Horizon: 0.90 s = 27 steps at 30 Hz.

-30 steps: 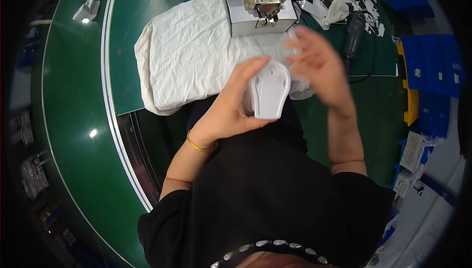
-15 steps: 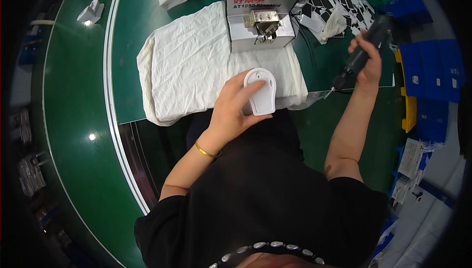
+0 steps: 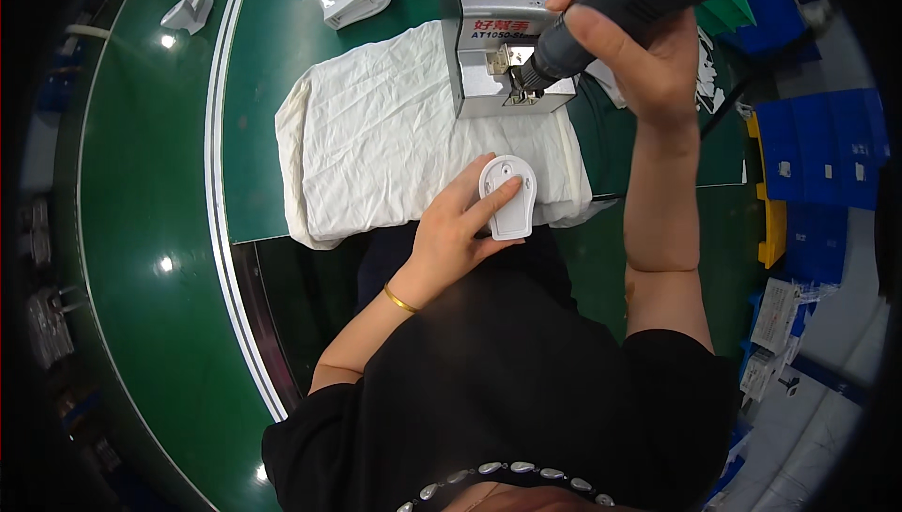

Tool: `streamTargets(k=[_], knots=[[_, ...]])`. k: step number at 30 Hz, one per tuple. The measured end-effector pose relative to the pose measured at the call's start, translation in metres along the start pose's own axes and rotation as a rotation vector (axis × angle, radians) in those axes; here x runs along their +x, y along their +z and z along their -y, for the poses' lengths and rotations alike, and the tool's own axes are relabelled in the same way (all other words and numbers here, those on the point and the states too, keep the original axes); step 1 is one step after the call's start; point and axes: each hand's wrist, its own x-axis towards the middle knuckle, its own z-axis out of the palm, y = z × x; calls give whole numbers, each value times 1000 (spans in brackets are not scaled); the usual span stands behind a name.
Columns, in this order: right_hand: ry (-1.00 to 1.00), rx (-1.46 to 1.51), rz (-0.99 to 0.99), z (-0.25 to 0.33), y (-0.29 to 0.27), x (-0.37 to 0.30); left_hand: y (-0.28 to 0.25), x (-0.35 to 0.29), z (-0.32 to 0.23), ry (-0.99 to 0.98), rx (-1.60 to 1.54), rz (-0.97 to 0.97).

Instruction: Assembling and screwing together plastic housing components for an electronic device at a factory workbench.

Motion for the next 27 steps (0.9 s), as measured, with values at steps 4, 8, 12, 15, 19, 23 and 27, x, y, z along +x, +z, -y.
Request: streamTargets(k=[4,8,12,15,19,23,27], knots=[[-7,-57,90,-6,-2,8,-2,-2,-5,28,17,-23],[-54,53,147,-27,-8,19,4,-4,-6,27,-28,-20],[-76,147,238,-31,-13,13,4,-5,-1,33,0,-13],[-35,-37,244,-16,-14,-1,3,-4,0,32,27,-37],[-6,194,184,5,-4,-40,4,-5,4,6,4,-31],[17,56,227,21,-6,-62,2,-3,2,26,-5,-33],[23,36,228,19,0,-68,3,-4,0,29,-13,-40]])
